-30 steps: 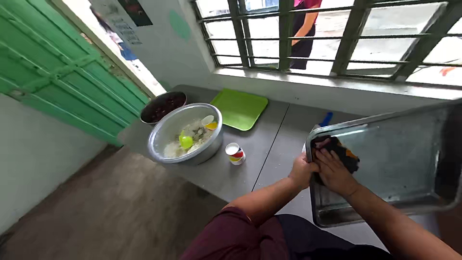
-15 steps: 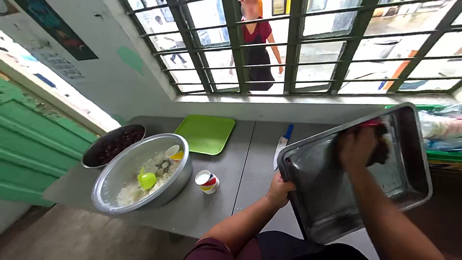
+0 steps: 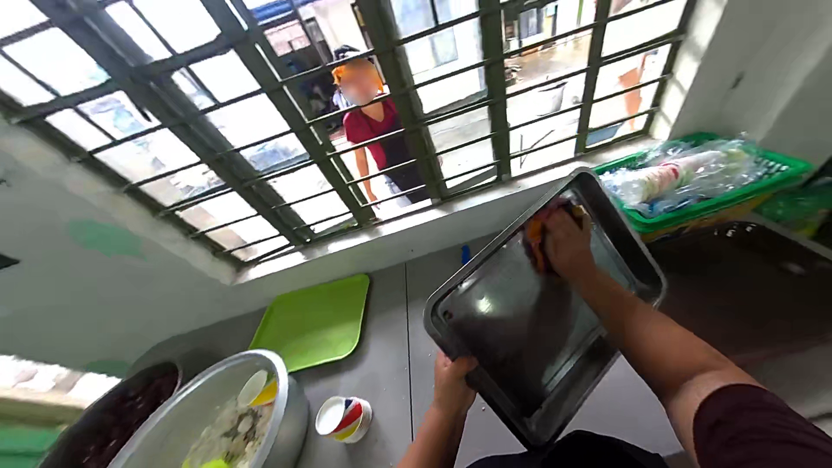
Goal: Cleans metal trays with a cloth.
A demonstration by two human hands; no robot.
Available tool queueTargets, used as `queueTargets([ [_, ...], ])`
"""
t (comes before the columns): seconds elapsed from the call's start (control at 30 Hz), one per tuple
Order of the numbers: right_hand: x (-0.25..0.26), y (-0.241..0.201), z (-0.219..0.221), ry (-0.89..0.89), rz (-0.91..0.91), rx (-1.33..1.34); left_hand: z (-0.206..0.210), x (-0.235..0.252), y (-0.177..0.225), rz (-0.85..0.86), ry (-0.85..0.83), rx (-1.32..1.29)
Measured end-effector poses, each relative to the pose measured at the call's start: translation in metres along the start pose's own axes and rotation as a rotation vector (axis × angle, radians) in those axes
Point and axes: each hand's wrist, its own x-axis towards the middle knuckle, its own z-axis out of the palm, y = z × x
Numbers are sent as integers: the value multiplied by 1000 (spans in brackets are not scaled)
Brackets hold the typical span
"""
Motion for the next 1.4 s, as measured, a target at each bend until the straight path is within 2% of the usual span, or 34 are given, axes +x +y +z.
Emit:
queueTargets([
  [0.07, 31, 30, -19, 43, 205, -133, -1, -4, 0, 46, -53, 4],
  [0.13, 52, 45, -44, 122, 296, -159, -2, -5, 0, 120, -157, 17],
  [0.23, 73, 44, -67, 187, 358, -74, -5, -1, 0, 201, -322, 46],
  [0.33, 84, 41, -88, 281, 313, -9, -22, 1, 12, 84, -614, 121],
  [0.4, 88, 32, -103, 461, 150, -36, -36, 16, 36, -23, -894, 230],
  [0.43, 90, 25, -108, 583, 9, -55, -37, 25, 48, -69, -897, 279],
  [0.5, 93, 1, -115, 728, -305, -17, -22, 43, 69, -25, -832, 470],
  [0.57, 84, -38, -116, 688, -555, 56, 12, 58, 82, 141, -768, 681],
  [0.67, 60, -91, -93, 603, -795, 114, 64, 73, 75, 360, -695, 721],
  [0.73, 49, -105, -69, 569, -857, 178, 84, 72, 58, 420, -503, 694],
  [0.83, 42, -84, -44, 587, -795, 176, 89, 64, 34, 407, -338, 618],
  [0.97, 27, -46, -29, 627, -685, 98, 80, 57, 16, 284, -371, 351],
  [1.07, 13, -12, -25, 594, -602, 24, 74, 47, 20, 223, -351, 228],
  [1.13, -2, 12, -27, 523, -353, 14, 73, 41, 22, 215, -295, 171],
  [1.2, -9, 26, -43, 469, 149, 151, 72, 35, 16, 234, -307, 153],
  [1.27, -3, 18, -53, 435, 474, 192, 71, 31, 8, 265, -355, 171],
  [1.3, -4, 7, -50, 326, 507, 106, 73, 30, 5, 270, -345, 186],
  [1.33, -7, -10, -46, 222, 465, 61, 76, 29, 5, 271, -322, 202],
  [1.4, -23, -57, -37, 88, 246, 89, 81, 27, 13, 264, -265, 228],
])
